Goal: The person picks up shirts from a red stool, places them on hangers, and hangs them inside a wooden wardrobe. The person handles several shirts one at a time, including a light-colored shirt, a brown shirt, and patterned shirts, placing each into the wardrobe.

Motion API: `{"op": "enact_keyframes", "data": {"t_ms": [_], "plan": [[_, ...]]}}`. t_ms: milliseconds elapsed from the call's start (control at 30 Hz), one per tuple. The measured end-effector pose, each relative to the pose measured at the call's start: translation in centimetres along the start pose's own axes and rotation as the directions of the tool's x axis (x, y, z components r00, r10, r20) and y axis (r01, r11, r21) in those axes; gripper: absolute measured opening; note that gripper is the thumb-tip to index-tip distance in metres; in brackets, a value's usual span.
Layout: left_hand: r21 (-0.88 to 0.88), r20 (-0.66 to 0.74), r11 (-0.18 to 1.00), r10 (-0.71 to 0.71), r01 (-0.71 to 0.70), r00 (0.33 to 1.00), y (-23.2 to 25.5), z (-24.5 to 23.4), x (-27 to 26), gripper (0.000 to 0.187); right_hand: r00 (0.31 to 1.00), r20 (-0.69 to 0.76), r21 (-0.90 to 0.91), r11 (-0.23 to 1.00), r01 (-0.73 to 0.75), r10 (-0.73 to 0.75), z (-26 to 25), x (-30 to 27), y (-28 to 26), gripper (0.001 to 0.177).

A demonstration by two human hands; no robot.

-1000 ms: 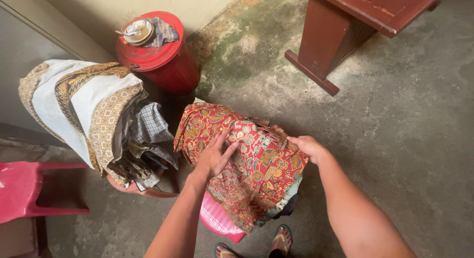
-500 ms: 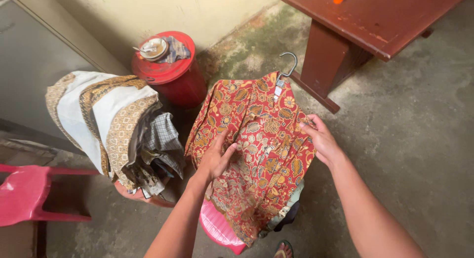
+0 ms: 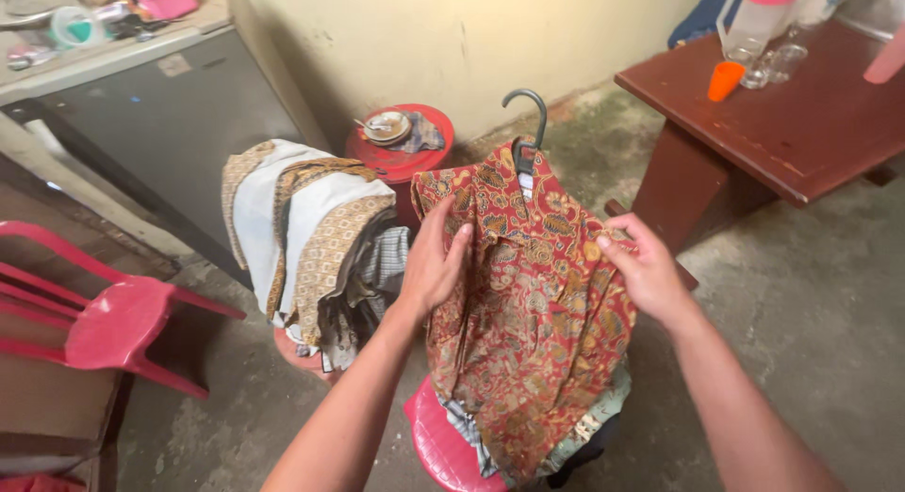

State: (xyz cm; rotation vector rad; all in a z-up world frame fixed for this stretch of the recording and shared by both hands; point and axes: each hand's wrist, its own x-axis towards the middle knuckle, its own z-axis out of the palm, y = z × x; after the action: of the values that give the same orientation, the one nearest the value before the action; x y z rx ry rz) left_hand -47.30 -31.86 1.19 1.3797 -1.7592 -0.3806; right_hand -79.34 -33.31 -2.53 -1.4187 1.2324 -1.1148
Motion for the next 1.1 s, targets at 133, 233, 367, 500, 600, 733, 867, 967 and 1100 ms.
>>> {"op": "enact_keyframes", "data": {"t_ms": [133,233,367,500,600,733,867,967,1100], "plan": [[0.242,-0.160,0.965,0.140,-0.098,0.977,-0.7,-5.1,1.6,0.056,0.971,0.141,0.012,0.981,0.193,-0.193,-0.8,1.8,-4.7,0.016],[0.364,-0.221,0.919,0.246,-0.154,0.944,-1.0,-9.5,2.5,0.058,0.975,0.186,0.037,0.993,0.116,-0.121,-0.8,2.7,-8.1,0.018],[0.364,-0.132,0.887,0.351,-0.284,0.927,-1.1,-15.0,3.6,0.048,0.940,0.307,0.086,0.989,0.124,-0.145,0.4,3.5,-11.6,0.018],[0.312,0.113,0.946,0.058,-0.091,0.992,-0.5,-19.6,4.2,0.025,0.884,0.380,-0.011,0.954,0.299,-0.273,1.7,4.5,-14.4,0.020],[0.192,0.047,0.969,0.149,-0.155,0.988,1.2,-22.9,4.3,0.025,0.884,0.372,-0.145,0.922,0.359,-0.285,2.3,5.3,-17.5,0.023],[0.248,-0.161,0.937,0.290,-0.245,0.944,4.0,-27.0,3.9,0.019,0.912,0.271,-0.249,0.893,0.375,-0.308,2.3,5.8,-22.1,0.029],[0.307,-0.283,0.934,0.275,-0.184,0.919,5.6,-30.2,2.6,0.015,0.814,0.329,-0.162,0.821,0.548,-0.478,4.6,5.7,-23.0,0.046],[0.337,-0.329,0.932,0.249,-0.133,0.911,5.5,-31.5,1.3,0.015,0.865,0.371,-0.260,0.857,0.445,-0.337,6.5,5.2,-21.2,0.053],[0.409,-0.348,0.905,0.274,-0.117,0.897,4.0,-32.8,0.0,0.015,0.906,0.418,-0.495,0.818,0.293,-0.071,9.3,5.4,-17.9,0.045]]}}
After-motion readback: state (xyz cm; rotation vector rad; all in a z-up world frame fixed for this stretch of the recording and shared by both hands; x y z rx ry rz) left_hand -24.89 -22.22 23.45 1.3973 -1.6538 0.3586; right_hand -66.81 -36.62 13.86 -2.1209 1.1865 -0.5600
